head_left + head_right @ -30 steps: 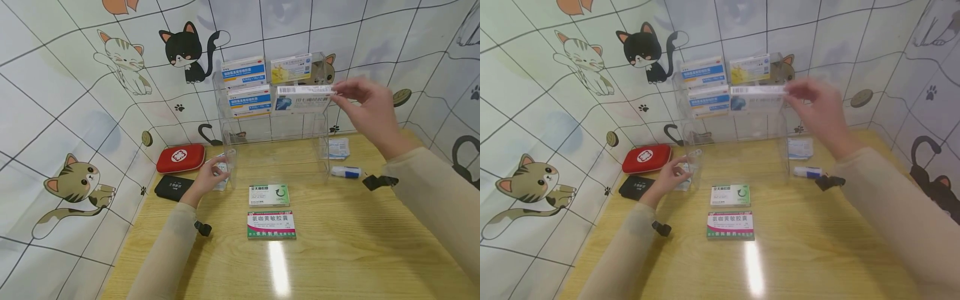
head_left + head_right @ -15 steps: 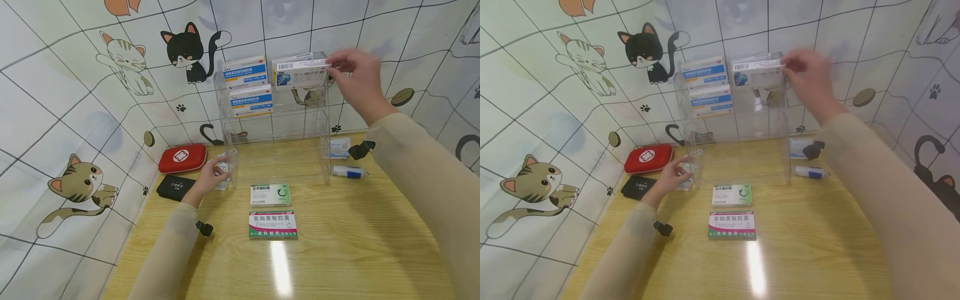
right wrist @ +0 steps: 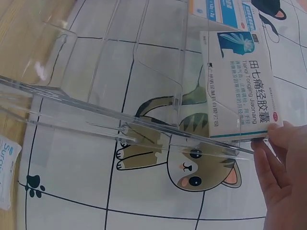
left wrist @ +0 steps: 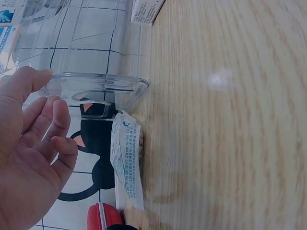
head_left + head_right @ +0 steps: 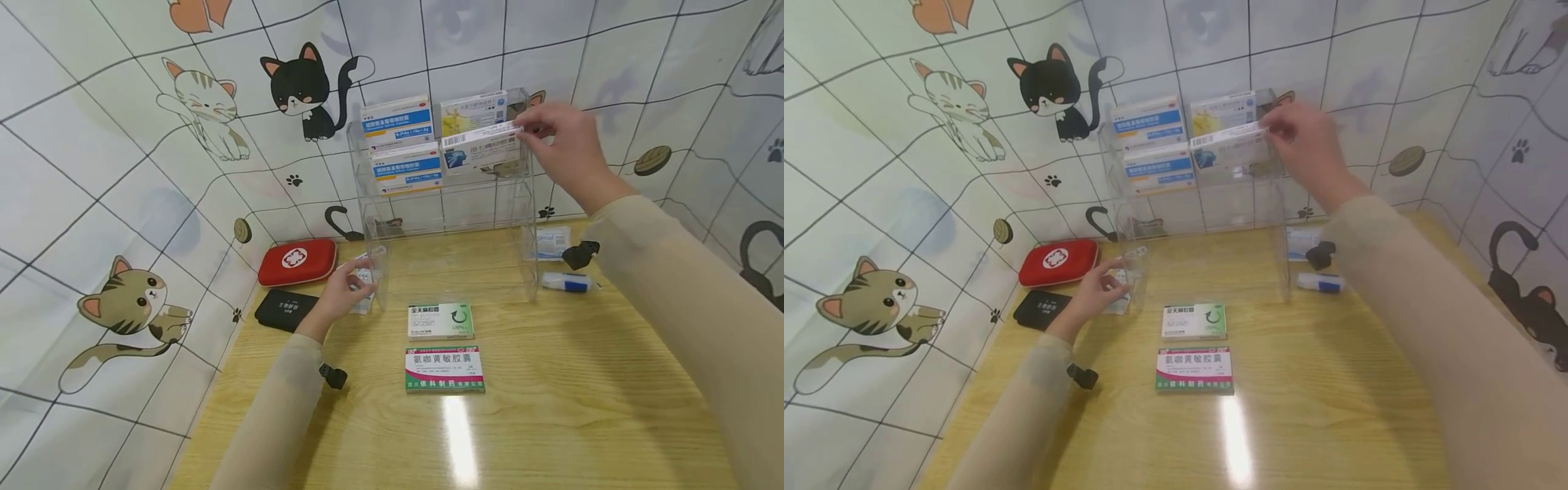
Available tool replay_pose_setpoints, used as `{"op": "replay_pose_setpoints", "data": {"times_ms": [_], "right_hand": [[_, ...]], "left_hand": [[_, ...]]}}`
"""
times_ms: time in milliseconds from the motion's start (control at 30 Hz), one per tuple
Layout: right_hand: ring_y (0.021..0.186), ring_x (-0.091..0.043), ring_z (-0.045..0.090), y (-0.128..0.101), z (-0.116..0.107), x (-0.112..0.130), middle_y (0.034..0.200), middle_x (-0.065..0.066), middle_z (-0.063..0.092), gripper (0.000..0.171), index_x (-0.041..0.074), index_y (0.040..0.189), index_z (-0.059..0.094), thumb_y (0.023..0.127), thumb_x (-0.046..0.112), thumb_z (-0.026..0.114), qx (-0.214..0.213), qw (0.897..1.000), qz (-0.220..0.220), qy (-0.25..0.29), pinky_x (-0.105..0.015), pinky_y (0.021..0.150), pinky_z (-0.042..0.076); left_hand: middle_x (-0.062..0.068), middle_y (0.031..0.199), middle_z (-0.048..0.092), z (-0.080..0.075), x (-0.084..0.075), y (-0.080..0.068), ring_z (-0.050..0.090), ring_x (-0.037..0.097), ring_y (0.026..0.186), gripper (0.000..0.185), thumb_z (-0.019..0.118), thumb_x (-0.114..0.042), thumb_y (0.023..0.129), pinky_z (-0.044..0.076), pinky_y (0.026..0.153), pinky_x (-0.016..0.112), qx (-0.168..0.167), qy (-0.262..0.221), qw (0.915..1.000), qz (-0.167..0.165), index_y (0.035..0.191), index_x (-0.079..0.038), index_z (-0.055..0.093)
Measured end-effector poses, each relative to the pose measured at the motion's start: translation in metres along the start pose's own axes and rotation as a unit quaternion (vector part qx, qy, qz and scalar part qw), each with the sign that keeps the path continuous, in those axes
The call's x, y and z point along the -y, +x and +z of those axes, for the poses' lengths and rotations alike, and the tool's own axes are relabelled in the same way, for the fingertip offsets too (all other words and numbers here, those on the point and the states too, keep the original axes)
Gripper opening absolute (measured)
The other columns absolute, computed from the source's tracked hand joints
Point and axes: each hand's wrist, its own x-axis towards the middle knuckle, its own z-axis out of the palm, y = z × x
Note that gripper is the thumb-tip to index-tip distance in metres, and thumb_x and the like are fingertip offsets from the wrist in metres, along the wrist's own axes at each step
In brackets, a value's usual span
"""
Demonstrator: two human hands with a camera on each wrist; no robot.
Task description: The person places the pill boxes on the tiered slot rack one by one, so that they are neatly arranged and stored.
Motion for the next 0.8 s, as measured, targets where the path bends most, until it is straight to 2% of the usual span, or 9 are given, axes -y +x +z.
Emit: {"op": "replay_pose_setpoints", "data": {"times_ms": [100,233,500,600,700,800], "right_hand": [[0.108,-0.028,0.068,0.0,0.001,0.001,0.13,-0.01,0.068,0.026,0.009,0.126,0.072,0.103,0.016,0.064,0.017,1.0,-0.023,-0.011,-0.045,0.096,0.055],[0.107,-0.034,0.068,0.001,0.002,0.001,0.128,-0.015,0.069,0.025,0.006,0.125,0.072,0.102,0.012,0.064,0.033,0.998,-0.039,-0.03,-0.049,0.093,0.053],[0.12,-0.039,0.06,0.0,0.003,0.005,0.146,-0.015,0.059,0.032,0.003,0.132,0.068,0.102,0.013,0.064,0.085,0.994,-0.018,-0.069,-0.054,0.102,0.049],[0.134,-0.041,0.052,-0.01,0.002,0.012,0.151,-0.016,0.053,0.034,0.001,0.133,0.067,0.1,0.012,0.066,0.093,0.994,-0.009,-0.057,-0.055,0.112,0.043],[0.14,-0.04,0.047,-0.029,0.004,0.016,0.149,-0.016,0.053,0.032,0.0,0.128,0.068,0.097,0.008,0.069,0.07,0.997,-0.021,-0.023,-0.055,0.114,0.041],[0.132,-0.037,0.054,-0.055,0.013,0.016,0.142,-0.015,0.058,0.03,0.001,0.123,0.071,0.093,0.005,0.074,0.046,0.998,-0.049,0.007,-0.054,0.106,0.048]], "left_hand": [[0.015,0.106,0.065,0.0,0.001,-0.001,0.061,0.02,0.08,0.05,0.076,-0.015,0.093,0.048,0.059,0.027,-0.003,0.001,1.0,-0.004,0.14,-0.018,0.059],[0.011,0.1,0.065,0.0,0.0,-0.001,0.061,0.02,0.079,0.049,0.076,-0.017,0.093,0.047,0.059,0.028,-0.003,0.003,1.0,-0.007,0.139,-0.02,0.059],[0.016,0.11,0.063,0.0,0.001,-0.003,0.06,0.02,0.083,0.051,0.075,-0.016,0.094,0.048,0.06,0.027,0.004,0.0,1.0,-0.007,0.142,-0.015,0.058],[0.015,0.106,0.065,0.0,0.001,-0.003,0.061,0.02,0.082,0.051,0.076,-0.016,0.094,0.048,0.059,0.027,0.002,0.001,1.0,-0.007,0.142,-0.016,0.058],[0.014,0.102,0.065,0.001,0.0,-0.003,0.061,0.02,0.08,0.05,0.076,-0.016,0.094,0.047,0.058,0.027,0.0,0.002,1.0,-0.004,0.141,-0.018,0.059],[0.014,0.102,0.065,0.0,0.0,-0.001,0.061,0.019,0.08,0.05,0.076,-0.016,0.094,0.047,0.058,0.027,0.0,0.001,1.0,0.0,0.141,-0.018,0.059]]}}
